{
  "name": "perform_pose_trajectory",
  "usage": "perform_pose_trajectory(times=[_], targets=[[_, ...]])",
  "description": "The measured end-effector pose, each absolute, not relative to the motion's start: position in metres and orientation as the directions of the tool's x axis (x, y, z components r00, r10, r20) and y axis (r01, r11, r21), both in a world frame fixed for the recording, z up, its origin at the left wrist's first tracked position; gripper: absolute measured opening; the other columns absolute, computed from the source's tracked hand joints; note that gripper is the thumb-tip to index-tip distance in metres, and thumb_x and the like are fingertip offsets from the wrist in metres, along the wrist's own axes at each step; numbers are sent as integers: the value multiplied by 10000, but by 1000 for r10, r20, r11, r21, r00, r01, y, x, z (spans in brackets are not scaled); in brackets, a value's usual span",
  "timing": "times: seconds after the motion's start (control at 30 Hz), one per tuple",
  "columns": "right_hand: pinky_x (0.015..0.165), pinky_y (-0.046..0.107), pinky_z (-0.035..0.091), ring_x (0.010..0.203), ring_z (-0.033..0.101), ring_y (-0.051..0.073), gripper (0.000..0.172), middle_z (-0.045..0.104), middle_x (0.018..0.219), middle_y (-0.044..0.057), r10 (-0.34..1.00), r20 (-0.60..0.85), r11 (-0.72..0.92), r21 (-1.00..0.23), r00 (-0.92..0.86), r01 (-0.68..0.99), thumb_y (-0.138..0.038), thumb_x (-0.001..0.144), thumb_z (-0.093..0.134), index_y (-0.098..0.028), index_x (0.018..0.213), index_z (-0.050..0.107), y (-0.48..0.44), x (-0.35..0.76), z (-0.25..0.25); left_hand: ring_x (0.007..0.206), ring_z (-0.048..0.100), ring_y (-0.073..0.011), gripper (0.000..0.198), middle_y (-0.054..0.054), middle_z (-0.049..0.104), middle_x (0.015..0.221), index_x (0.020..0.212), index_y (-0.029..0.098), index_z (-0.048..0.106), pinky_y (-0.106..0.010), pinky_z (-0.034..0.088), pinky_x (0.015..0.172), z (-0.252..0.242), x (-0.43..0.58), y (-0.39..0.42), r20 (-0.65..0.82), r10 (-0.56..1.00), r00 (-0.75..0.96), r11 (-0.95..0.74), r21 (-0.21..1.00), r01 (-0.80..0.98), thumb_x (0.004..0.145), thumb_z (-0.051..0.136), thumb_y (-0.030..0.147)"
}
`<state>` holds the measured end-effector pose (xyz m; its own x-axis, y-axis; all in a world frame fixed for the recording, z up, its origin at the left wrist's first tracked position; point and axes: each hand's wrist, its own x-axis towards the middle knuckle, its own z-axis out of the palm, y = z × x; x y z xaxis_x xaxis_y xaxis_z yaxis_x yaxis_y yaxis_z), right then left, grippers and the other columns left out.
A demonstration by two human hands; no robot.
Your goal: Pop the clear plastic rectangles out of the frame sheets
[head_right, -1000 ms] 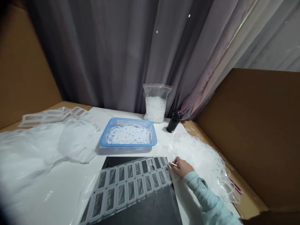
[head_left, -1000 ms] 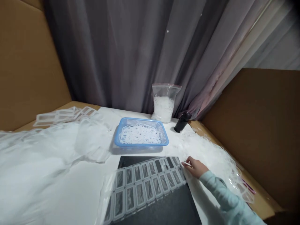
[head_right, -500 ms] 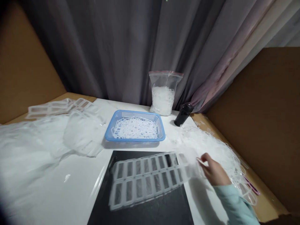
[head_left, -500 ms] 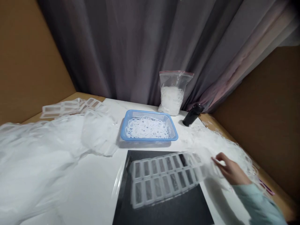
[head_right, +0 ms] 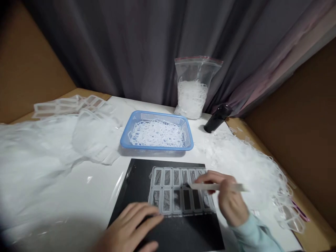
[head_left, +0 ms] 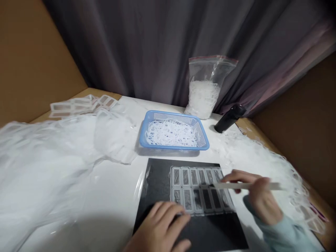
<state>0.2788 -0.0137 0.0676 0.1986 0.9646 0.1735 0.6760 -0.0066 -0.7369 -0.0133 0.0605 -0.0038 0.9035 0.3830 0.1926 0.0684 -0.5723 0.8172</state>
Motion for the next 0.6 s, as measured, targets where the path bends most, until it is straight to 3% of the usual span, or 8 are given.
perform_pose_trajectory(times=[0.03,0.1,0.17,0.3,0.4,0.6], targets=[[491,284,509,554,605,174,820,654,672,75,976,180,69,-790,124,610,-655,982,94,-188,928,765,-2,269,57,1152,594,-262,358,-79,646,1269,1321,223,563,-432,515,975,-9,-13,66,244,416,876,-730,664,162,968,544,274],[591,257,570,682,699,169,518,743,830,77,976,211,211,-836,-59,506,-539,1018,359,-197,1097,740,17,254,35,1155,608,-244,394,-70,649,1294,1324,174,555,-397,523,973,-19,-13,71,341,394,853,-892,364,267,938,571,252],[706,240,583,800,727,158,259,764,933,68,944,299,330,-815,-142,477,-330,979,575,-215,1165,715,31,245,15,1170,606,-228,440,-71,635,1326,1342,144,536,-380,524,975,-26,-11,71,369,349,862,-934,212,287,919,576,259],[722,215,573,802,717,135,224,758,911,55,907,412,409,-803,-91,434,-131,897,672,-211,1097,735,38,237,-8,1172,595,-209,463,-39,609,1370,1348,163,535,-362,517,955,-31,-8,67,361,344,867,-939,118,323,903,577,286],[713,219,572,795,707,135,208,745,881,57,924,379,365,-835,-50,412,-85,895,639,-187,1051,733,33,238,-12,1150,588,-219,426,-43,622,1347,1305,174,579,-357,491,930,-30,-7,66,378,358,854,-933,107,344,900,590,306],[865,311,588,850,696,165,219,734,904,84,924,350,382,-835,-153,397,-54,897,598,-148,1058,713,27,242,-15,1217,522,-224,328,-41,603,1373,1197,172,646,-359,404,985,-25,-5,68,401,347,848,-936,96,338,917,575,328]])
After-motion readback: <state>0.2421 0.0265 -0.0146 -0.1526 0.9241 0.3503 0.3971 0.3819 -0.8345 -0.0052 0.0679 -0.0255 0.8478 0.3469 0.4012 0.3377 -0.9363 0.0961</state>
